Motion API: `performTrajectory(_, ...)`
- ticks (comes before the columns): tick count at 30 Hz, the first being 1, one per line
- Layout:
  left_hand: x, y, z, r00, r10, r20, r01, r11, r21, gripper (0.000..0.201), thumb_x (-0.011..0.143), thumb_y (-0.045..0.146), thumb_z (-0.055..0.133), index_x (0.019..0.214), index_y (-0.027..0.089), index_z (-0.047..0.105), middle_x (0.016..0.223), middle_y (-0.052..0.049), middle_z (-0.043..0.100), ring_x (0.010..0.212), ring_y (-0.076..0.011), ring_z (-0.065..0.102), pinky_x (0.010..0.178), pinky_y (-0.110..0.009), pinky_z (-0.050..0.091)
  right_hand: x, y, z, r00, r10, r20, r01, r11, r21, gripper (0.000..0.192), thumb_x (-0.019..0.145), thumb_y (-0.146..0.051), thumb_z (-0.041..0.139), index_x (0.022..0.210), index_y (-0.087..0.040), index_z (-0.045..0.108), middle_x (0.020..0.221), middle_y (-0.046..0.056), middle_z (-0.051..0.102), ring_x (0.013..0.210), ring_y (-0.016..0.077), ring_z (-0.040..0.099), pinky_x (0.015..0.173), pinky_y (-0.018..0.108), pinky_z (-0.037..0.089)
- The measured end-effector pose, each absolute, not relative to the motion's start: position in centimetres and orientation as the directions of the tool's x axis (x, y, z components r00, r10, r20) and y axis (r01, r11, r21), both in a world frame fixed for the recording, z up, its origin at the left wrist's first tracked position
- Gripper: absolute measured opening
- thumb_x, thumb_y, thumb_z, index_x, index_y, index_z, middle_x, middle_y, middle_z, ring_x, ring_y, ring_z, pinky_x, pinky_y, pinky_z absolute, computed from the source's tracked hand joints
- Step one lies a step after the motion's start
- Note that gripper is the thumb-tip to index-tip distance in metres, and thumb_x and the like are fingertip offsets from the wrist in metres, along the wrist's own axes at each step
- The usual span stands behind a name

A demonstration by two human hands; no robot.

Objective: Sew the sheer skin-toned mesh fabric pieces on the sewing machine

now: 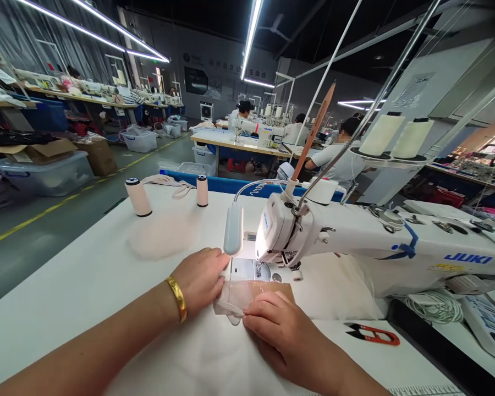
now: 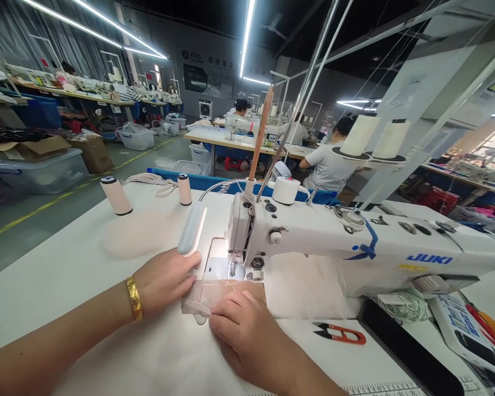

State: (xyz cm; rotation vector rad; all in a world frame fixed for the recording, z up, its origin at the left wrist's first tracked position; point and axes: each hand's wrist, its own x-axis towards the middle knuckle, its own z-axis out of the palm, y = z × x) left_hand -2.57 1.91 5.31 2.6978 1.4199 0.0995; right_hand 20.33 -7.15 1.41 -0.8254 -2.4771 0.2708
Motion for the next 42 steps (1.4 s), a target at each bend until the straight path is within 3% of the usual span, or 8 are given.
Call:
performTrajectory(6, -1.8, 1.7, 3.0, 0.648, 0.725, 0.232, 0.692, -0.688, 0.218, 0.018, 0.087, 0.010, 0.047, 0.073, 0.021, 0.051, 0.078, -0.003, 0.061, 0.064, -0.0190, 0.052, 0.059, -0.032, 0.038, 20.7, -7.5, 1.6, -0.668, 0.616, 0.417, 0.476, 0.785, -0.397, 0.024, 0.093, -0.008, 0.053, 0.111, -0.023, 0.058, 0.101, 0.004, 0.068, 0.094, 0.0224, 0.059, 0.083, 0.040, 0.049)
performTrajectory(8, -1.5, 1.3, 2.4, 0.655, 0.654, 0.378, 0.611, -0.753, 0.245, 0.017, 0.087, 0.010, 0.046, 0.075, 0.022, 0.049, 0.076, -0.002, 0.059, 0.066, -0.0189, 0.051, 0.060, -0.032, 0.039, 20.8, -7.5, 1.5, -0.537, 0.699, 0.472, 0.533, 0.715, -0.451, 0.014, 0.098, -0.019, 0.055, 0.110, -0.024, 0.057, 0.101, 0.005, 0.067, 0.094, 0.0235, 0.058, 0.085, 0.041, 0.049)
performTrajectory(11, -0.9, 0.5, 2.1, 0.643, 0.529, 0.554, 0.479, -0.842, 0.248, 0.018, 0.091, 0.012, 0.044, 0.078, 0.022, 0.050, 0.076, -0.002, 0.060, 0.068, -0.0184, 0.050, 0.062, -0.031, 0.042, 20.9, -7.2, 1.2, -0.293, 0.839, 0.458, 0.638, 0.529, -0.560, 0.025, 0.099, -0.036, 0.062, 0.120, -0.024, 0.055, 0.111, 0.008, 0.066, 0.098, 0.0263, 0.058, 0.084, 0.041, 0.050)
performTrajectory(14, -0.4, 0.0, 2.3, 0.616, 0.471, 0.631, 0.412, -0.876, 0.252, 0.016, 0.095, 0.011, 0.045, 0.084, 0.021, 0.052, 0.081, -0.002, 0.064, 0.071, -0.0181, 0.052, 0.065, -0.031, 0.045, 20.8, -6.7, 0.9, -0.231, 0.891, 0.390, 0.643, 0.441, -0.626, 0.012, 0.100, -0.031, 0.059, 0.110, -0.025, 0.059, 0.102, 0.005, 0.067, 0.092, 0.0238, 0.059, 0.080, 0.037, 0.049)
performTrajectory(15, -0.3, -0.1, 2.3, 0.608, 0.464, 0.645, 0.400, -0.880, 0.256, 0.016, 0.096, 0.011, 0.046, 0.087, 0.021, 0.054, 0.084, -0.003, 0.065, 0.074, -0.0183, 0.054, 0.067, -0.032, 0.047, 20.7, -6.6, 0.8, -0.233, 0.890, 0.392, 0.636, 0.444, -0.631, 0.005, 0.101, -0.027, 0.055, 0.101, -0.024, 0.059, 0.094, 0.003, 0.066, 0.087, 0.0222, 0.058, 0.078, 0.035, 0.048)
performTrajectory(17, -0.2, -0.2, 2.2, 0.593, 0.447, 0.669, 0.383, -0.888, 0.255, 0.015, 0.096, 0.012, 0.048, 0.096, 0.021, 0.060, 0.096, -0.005, 0.069, 0.083, -0.0198, 0.059, 0.075, -0.034, 0.051, 20.6, -6.3, 0.6, -0.231, 0.874, 0.427, 0.630, 0.469, -0.619, 0.015, 0.102, -0.022, 0.050, 0.089, -0.024, 0.056, 0.081, 0.000, 0.060, 0.078, 0.0197, 0.054, 0.074, 0.033, 0.045)
performTrajectory(22, 0.1, -0.3, 1.6, 0.571, 0.385, 0.725, 0.366, -0.910, 0.195, 0.031, 0.097, 0.013, 0.056, 0.125, 0.023, 0.064, 0.123, -0.010, 0.067, 0.112, -0.0251, 0.062, 0.095, -0.040, 0.052, 20.4, -6.2, 0.4, -0.234, 0.832, 0.504, 0.633, 0.524, -0.571, 0.017, 0.100, -0.019, 0.049, 0.083, -0.023, 0.049, 0.077, -0.002, 0.054, 0.072, 0.0171, 0.049, 0.070, 0.030, 0.041)
performTrajectory(42, 0.3, -0.3, 1.6, 0.559, 0.396, 0.729, 0.387, -0.902, 0.193, 0.022, 0.098, 0.011, 0.052, 0.098, 0.024, 0.071, 0.122, -0.009, 0.068, 0.111, -0.0244, 0.063, 0.095, -0.041, 0.050, 20.5, -6.1, 0.3, -0.278, 0.806, 0.523, 0.647, 0.559, -0.519, 0.021, 0.102, -0.019, 0.046, 0.081, -0.023, 0.049, 0.077, -0.001, 0.056, 0.071, 0.0168, 0.049, 0.071, 0.032, 0.042)
